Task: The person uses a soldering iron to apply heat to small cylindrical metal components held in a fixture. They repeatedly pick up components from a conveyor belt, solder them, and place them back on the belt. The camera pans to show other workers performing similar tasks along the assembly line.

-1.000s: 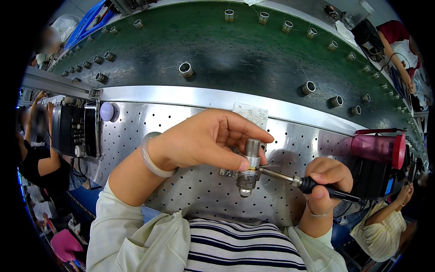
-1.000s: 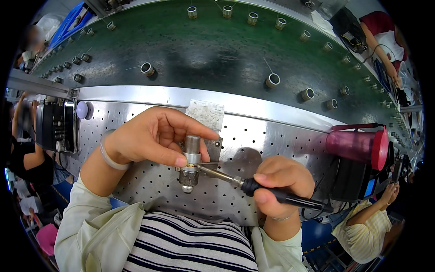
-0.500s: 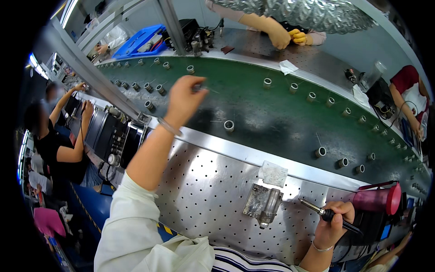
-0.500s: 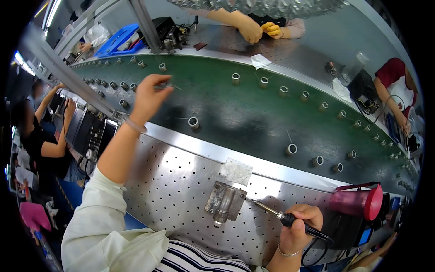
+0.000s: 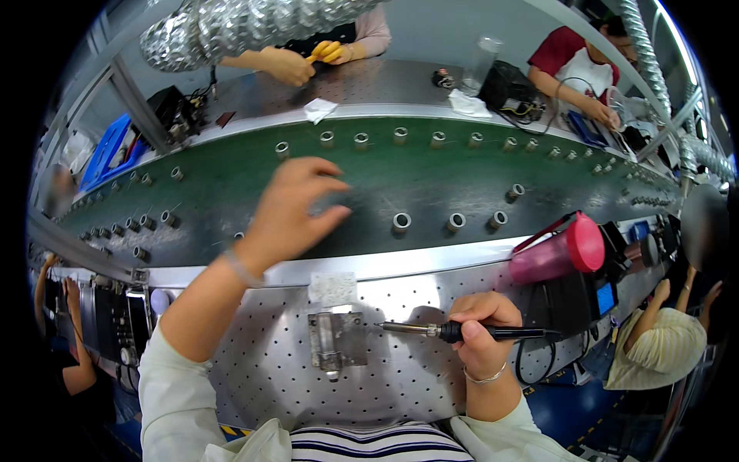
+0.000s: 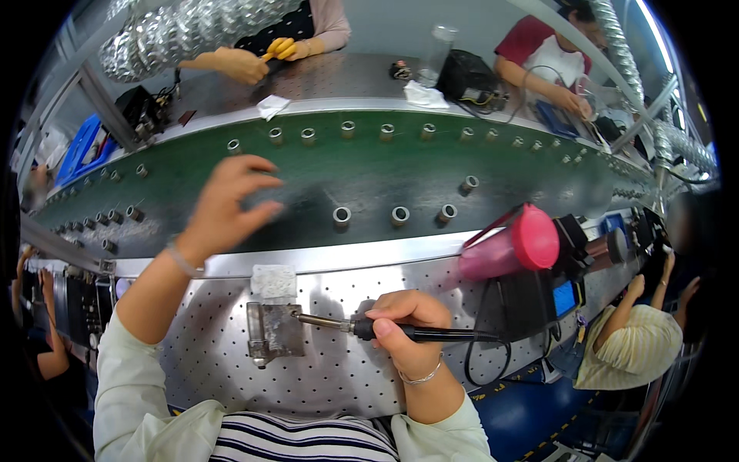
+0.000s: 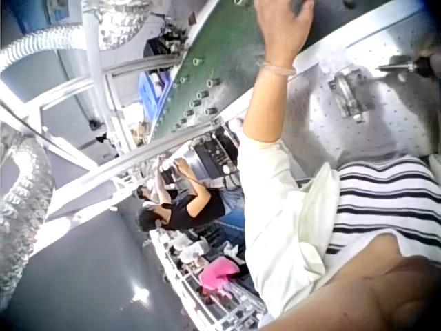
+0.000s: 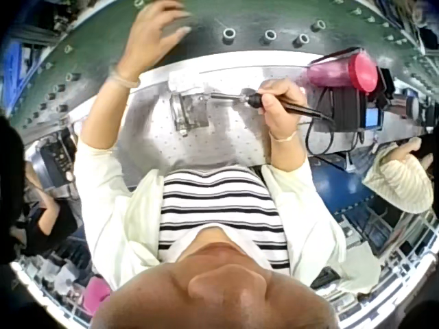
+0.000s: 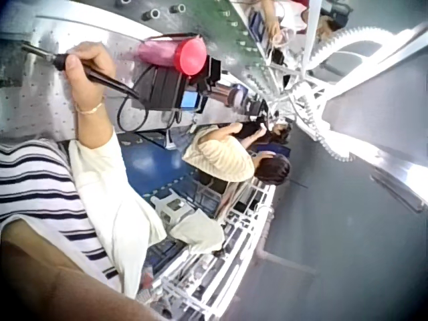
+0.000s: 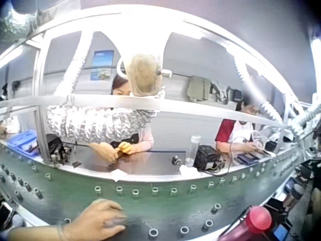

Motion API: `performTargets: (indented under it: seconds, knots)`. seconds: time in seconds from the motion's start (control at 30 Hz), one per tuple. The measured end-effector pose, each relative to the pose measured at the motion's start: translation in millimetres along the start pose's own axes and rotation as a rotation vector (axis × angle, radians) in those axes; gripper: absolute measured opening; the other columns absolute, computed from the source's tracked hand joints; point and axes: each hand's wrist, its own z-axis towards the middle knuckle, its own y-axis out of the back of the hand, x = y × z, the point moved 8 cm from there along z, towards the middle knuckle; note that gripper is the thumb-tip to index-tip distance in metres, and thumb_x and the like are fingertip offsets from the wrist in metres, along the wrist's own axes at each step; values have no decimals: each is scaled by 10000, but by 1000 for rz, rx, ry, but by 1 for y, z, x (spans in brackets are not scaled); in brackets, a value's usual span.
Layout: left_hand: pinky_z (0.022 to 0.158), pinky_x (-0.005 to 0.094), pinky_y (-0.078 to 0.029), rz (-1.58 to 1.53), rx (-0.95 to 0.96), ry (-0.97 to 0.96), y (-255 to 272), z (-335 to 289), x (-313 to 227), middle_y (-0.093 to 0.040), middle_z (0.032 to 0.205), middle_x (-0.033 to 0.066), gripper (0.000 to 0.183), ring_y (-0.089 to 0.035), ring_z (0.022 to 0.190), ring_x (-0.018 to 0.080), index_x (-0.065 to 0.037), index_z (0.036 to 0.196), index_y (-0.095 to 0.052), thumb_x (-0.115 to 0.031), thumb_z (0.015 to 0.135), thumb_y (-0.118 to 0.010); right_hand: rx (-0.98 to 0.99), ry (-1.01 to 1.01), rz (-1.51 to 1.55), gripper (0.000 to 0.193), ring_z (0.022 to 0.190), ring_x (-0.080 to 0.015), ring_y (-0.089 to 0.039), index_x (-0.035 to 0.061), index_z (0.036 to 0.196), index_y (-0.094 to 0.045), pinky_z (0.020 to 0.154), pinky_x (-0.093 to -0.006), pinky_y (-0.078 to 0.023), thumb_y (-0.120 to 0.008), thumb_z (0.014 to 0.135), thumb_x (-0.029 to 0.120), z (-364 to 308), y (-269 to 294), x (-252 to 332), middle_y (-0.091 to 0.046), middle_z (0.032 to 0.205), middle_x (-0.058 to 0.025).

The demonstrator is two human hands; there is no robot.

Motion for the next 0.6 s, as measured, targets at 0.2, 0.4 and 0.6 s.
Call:
performTargets:
  seconds: [0.2, 0.4, 0.6]
  knots:
    - [750, 400, -421, -14, 235, -286, -127, 68, -84, -571, 911, 86, 355, -510, 885, 286, -60, 935, -624, -279, 683, -745, -138, 198, 49, 58, 535, -135, -523, -32, 779, -563, 473, -239, -412, -618, 782, -13, -5, 26, 25, -589, 706, -131]
    - [757, 368, -415, 36, 249, -211, -143, 74, -77, -596, 846, 53, 226, -515, 903, 249, -86, 800, -676, -274, 690, -738, -30, 93, 29, 45, 513, -139, -487, -44, 820, -570, 519, -279, -402, -587, 798, -9, -2, 20, 17, -580, 682, -142]
    - [659, 295, -427, -472, 346, 31, -66, 39, -58, -621, 777, 47, 220, -547, 727, 183, -67, 855, -698, -205, 696, -763, -68, 54, -9, 32, 548, -137, -503, -47, 832, -576, 535, -269, -409, -577, 802, -35, -12, 35, 16, -592, 723, -147]
